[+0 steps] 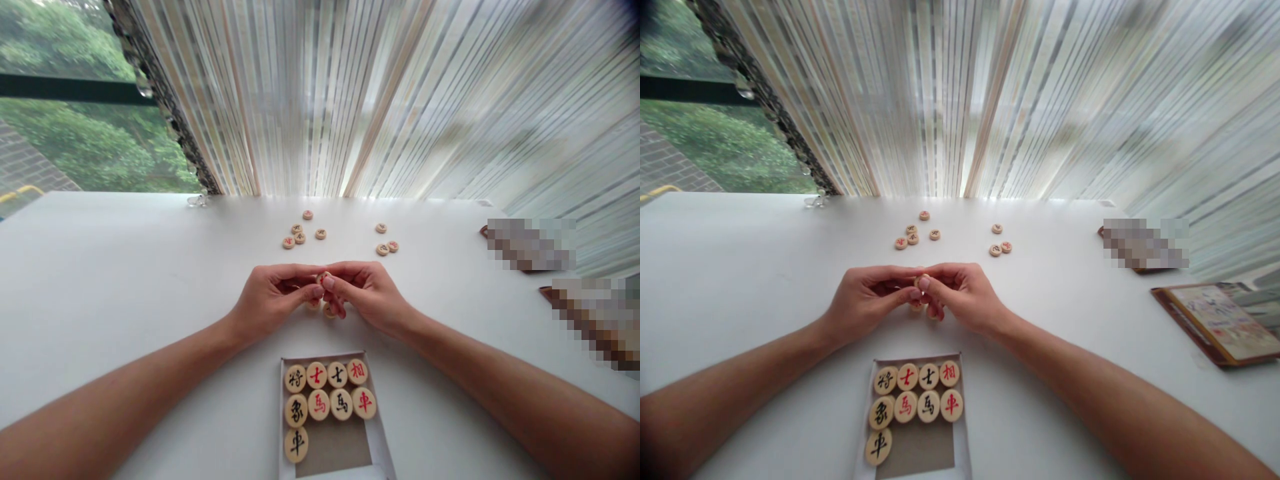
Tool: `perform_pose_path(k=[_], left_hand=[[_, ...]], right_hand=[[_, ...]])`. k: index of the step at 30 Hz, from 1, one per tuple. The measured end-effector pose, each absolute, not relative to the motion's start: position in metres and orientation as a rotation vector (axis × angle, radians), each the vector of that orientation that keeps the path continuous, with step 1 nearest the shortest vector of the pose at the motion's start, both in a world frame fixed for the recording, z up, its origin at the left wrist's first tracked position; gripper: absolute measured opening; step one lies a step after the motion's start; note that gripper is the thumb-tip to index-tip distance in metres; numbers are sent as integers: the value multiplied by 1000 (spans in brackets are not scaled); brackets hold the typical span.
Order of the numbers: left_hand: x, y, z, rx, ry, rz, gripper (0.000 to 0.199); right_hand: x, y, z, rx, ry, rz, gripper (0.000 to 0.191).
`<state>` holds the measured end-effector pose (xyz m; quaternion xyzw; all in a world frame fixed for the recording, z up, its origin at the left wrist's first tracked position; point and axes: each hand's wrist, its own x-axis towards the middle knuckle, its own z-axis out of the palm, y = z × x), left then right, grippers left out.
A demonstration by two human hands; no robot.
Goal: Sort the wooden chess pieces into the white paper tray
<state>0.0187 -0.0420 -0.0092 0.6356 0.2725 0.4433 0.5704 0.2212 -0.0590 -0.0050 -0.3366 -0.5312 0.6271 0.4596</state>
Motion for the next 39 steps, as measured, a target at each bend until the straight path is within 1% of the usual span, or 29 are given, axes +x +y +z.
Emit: perform_pose_path(k=[8, 11, 17, 21, 26, 30, 39], left_hand=[[19, -40, -7, 1367, 684, 1043, 31], [18, -38, -7, 1391, 681, 1046, 29], [18, -36, -8, 1355, 663, 1072, 29], [19, -37, -7, 1357, 690, 1095, 26], [19, -39, -8, 1397, 701, 1094, 30], [20, -41, -7, 1423, 726, 1112, 25], [19, -40, -5, 1449, 800, 1114, 31]], right_hand=[[223, -59, -10, -815, -1270, 1520, 50], [224, -58, -12, -786, -1242, 1543, 47], [224, -57, -9, -761, -1233, 1564, 35], [222, -59, -8, -825, -1325, 1464, 35], [220, -60, -13, -852, -1355, 1319, 34], [221, -60, -16, -886, -1383, 1217, 36], [224, -63, -20, -900, -1449, 1065, 37]])
